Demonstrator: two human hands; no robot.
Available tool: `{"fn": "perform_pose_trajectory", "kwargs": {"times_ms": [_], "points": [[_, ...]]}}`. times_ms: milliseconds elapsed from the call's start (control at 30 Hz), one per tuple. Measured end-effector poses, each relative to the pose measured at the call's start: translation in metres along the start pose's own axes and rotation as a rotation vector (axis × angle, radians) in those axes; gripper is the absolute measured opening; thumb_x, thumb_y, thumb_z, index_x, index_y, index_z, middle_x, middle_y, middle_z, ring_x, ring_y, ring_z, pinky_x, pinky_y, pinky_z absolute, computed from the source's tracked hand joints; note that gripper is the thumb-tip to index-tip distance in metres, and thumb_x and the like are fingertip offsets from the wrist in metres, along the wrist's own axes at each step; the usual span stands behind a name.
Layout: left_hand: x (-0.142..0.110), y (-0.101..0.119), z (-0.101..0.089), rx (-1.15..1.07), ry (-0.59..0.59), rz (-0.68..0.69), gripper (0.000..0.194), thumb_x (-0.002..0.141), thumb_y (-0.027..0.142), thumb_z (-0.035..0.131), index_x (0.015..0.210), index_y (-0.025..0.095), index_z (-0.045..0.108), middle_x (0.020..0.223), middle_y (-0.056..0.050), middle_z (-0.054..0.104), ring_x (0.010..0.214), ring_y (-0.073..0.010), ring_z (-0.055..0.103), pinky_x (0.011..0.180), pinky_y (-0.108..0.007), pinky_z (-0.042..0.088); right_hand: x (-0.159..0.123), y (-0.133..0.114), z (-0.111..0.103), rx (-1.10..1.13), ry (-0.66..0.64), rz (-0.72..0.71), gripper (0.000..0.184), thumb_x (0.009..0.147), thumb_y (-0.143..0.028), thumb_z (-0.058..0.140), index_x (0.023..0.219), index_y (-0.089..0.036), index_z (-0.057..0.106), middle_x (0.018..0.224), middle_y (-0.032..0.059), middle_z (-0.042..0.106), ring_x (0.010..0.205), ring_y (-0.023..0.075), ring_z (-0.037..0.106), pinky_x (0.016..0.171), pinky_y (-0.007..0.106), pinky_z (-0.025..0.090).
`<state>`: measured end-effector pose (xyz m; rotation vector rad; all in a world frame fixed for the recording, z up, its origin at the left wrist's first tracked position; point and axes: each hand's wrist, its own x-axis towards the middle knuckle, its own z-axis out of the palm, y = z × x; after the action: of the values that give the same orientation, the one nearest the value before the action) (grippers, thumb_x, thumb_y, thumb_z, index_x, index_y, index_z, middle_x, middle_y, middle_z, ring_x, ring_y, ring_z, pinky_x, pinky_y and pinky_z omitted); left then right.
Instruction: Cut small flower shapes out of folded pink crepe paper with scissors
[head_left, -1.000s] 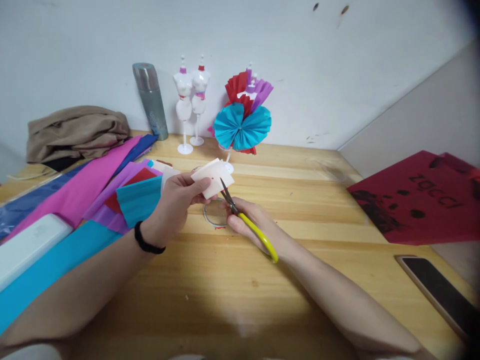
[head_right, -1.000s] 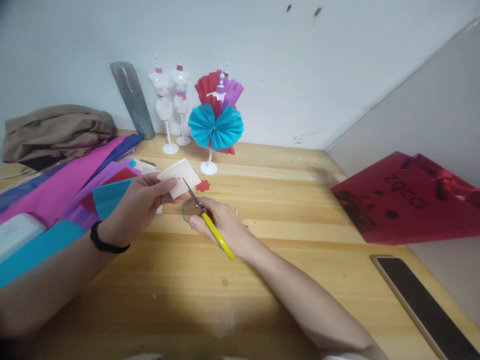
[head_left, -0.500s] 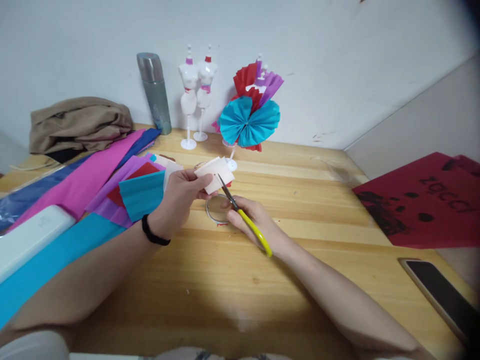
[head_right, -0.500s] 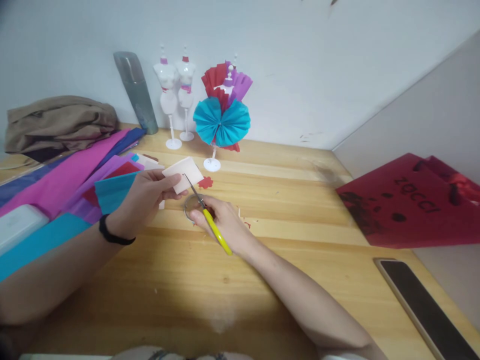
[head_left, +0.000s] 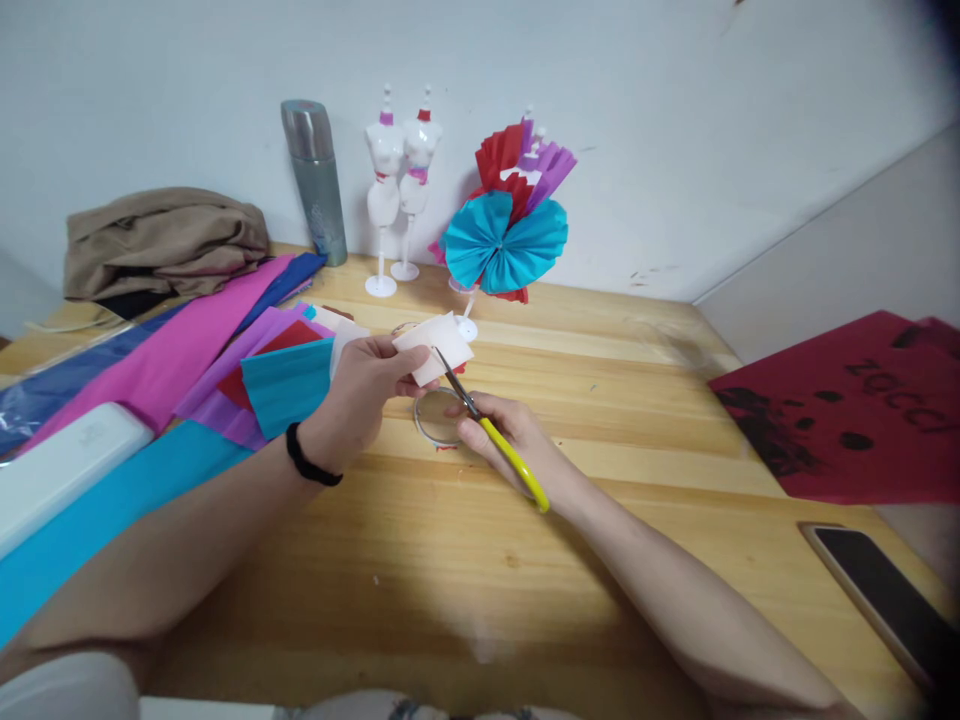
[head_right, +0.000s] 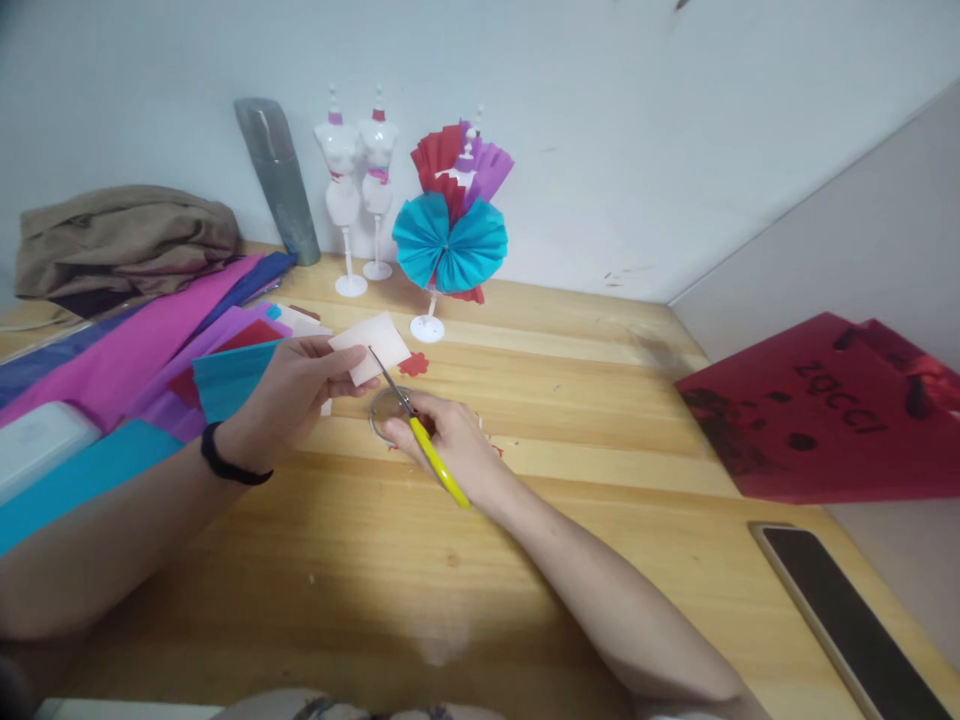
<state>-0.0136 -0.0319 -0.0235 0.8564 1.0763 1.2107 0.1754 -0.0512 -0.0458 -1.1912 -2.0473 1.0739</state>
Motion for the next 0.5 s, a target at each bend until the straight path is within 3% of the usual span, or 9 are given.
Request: {"fn": "perform_pose_trajectory", "kwargs": {"times_ms": [500], "points": [[0.0019,-0.0026,-0.0047,0.01,-0.045,0.019,0.026,0.066,0.032,0.083,0.075,0.008,0.076,0.071,-0.008,0.073,0.061,-0.0129,0.065,0.06,-0.024,0.052,-0.0001,0.0022,0.001,0.029,-0.004,0.018,0.051,0.086,-0.065,0.054,0.082,-0.016,0.067,0.065,0.0026,0.062,0.058,0.0129,0.044,0.056,0.027,0.034]]}}
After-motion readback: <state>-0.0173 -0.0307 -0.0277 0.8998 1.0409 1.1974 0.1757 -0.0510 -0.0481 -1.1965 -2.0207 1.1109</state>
